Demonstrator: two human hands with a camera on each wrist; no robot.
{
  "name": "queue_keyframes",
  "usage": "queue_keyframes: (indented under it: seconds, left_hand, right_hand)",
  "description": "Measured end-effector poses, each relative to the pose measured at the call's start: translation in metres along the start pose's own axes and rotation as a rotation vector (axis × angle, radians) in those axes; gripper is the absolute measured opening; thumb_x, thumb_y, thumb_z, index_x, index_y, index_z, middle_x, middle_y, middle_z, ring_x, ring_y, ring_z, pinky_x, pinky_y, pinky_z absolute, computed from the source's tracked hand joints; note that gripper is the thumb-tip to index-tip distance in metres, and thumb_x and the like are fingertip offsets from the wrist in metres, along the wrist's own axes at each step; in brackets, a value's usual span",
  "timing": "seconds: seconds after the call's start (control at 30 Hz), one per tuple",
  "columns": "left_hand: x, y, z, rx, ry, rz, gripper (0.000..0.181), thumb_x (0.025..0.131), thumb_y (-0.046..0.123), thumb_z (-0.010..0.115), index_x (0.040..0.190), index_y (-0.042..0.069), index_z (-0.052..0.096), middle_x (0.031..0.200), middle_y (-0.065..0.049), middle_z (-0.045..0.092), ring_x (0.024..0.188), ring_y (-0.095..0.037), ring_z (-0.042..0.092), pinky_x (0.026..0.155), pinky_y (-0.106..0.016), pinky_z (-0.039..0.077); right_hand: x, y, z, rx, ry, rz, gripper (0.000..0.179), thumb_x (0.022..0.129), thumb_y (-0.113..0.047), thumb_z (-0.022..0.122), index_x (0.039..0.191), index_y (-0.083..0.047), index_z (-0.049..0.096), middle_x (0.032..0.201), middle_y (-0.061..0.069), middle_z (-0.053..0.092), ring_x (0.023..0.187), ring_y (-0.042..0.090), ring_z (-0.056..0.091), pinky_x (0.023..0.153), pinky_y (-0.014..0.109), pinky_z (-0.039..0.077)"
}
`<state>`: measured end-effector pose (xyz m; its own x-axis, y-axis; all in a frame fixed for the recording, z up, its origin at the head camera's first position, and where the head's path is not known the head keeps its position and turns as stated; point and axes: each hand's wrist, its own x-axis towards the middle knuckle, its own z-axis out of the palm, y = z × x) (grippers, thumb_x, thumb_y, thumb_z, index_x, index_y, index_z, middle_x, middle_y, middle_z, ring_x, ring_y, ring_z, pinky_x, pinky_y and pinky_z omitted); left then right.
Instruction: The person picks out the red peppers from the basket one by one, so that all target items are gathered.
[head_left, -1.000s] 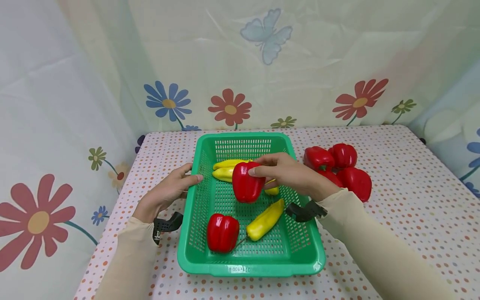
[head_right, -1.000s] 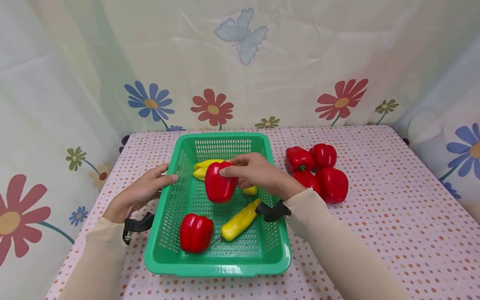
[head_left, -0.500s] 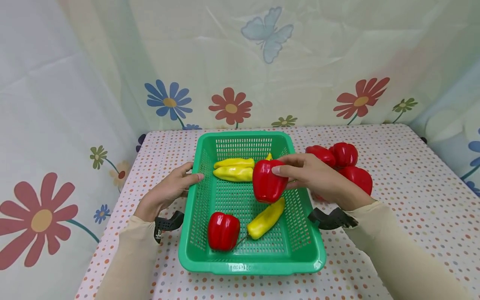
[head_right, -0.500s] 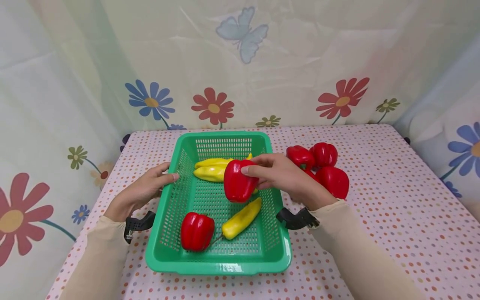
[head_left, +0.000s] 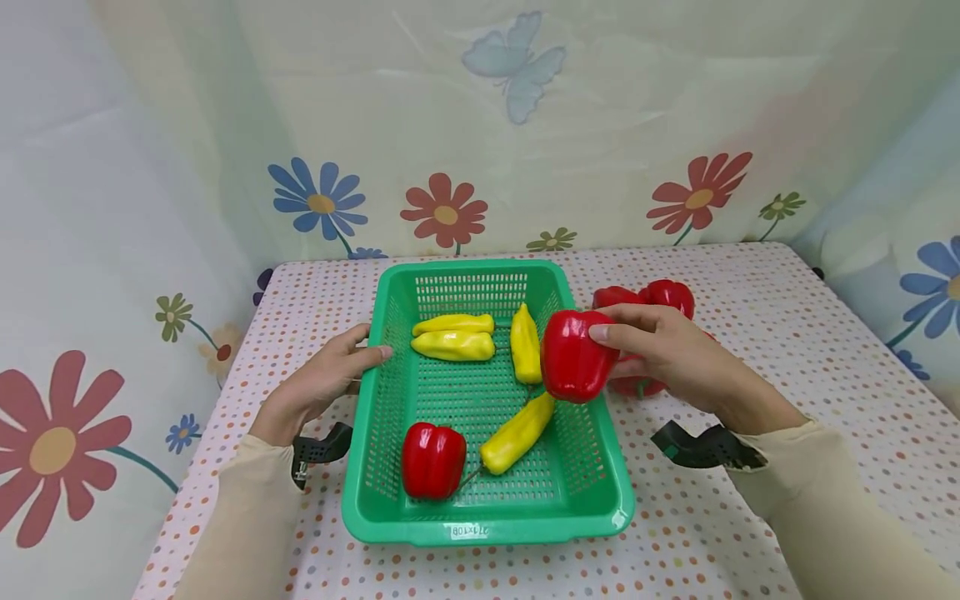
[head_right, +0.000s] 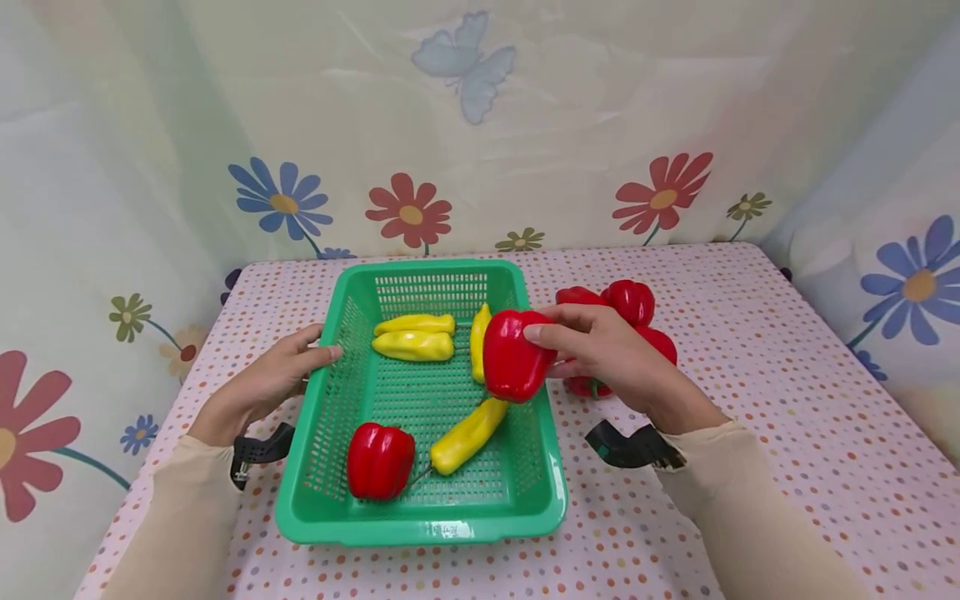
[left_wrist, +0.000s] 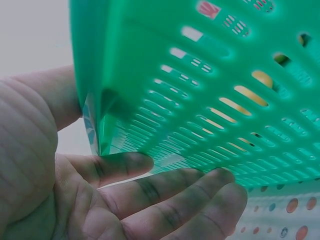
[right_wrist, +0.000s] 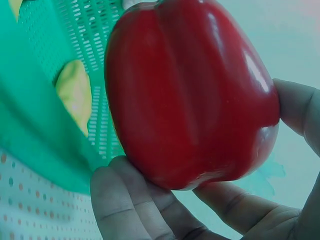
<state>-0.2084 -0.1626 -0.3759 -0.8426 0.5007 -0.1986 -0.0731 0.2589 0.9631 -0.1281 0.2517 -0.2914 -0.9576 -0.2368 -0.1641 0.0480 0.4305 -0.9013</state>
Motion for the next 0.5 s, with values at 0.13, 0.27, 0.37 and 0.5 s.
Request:
queue_keyframes:
  seconds: [0.13, 0.27, 0.37, 0.5]
  left_hand:
    - [-0.002, 0.000, -0.002, 0.007, -0.008, 0.008, 0.056, 0.110, 0.022, 0.051, 0.159, 0.002, 0.031, 0.133, -0.031, 0.062, 0.095, -0.028, 0.076, 0.084, -0.048, 0.065]
    - [-0.002, 0.000, -0.003, 0.008, -0.012, 0.012, 0.057, 0.110, 0.023, 0.051, 0.159, 0.002, 0.031, 0.133, -0.031, 0.062, 0.095, -0.028, 0.076, 0.085, -0.046, 0.065]
    - [-0.002, -0.001, -0.003, 0.010, -0.011, 0.006, 0.057, 0.111, 0.023, 0.051, 0.160, 0.003, 0.031, 0.133, -0.031, 0.062, 0.094, -0.028, 0.077, 0.085, -0.046, 0.065]
    - [-0.002, -0.001, -0.003, 0.013, -0.012, 0.006, 0.057, 0.111, 0.023, 0.051, 0.160, 0.003, 0.031, 0.134, -0.031, 0.062, 0.095, -0.028, 0.077, 0.085, -0.047, 0.065]
  right_hand:
    - [-0.011, 0.012, -0.011, 0.034, 0.038, -0.020, 0.057, 0.103, -0.019, 0.065, 0.150, 0.005, 0.044, 0.136, 0.022, 0.054, 0.108, 0.029, 0.066, 0.082, 0.038, 0.065]
    - [-0.024, 0.027, -0.024, 0.028, 0.082, -0.014, 0.053, 0.105, -0.019, 0.060, 0.149, 0.005, 0.044, 0.127, 0.006, 0.061, 0.103, 0.022, 0.068, 0.079, 0.035, 0.065]
    - [-0.031, 0.039, -0.031, 0.021, 0.104, 0.003, 0.053, 0.105, -0.021, 0.059, 0.149, 0.004, 0.043, 0.120, -0.006, 0.065, 0.101, 0.019, 0.069, 0.079, 0.034, 0.065]
    - [-0.039, 0.053, -0.034, 0.043, 0.114, 0.014, 0.052, 0.107, -0.020, 0.057, 0.148, 0.007, 0.042, 0.118, -0.011, 0.066, 0.099, 0.018, 0.070, 0.080, 0.033, 0.065]
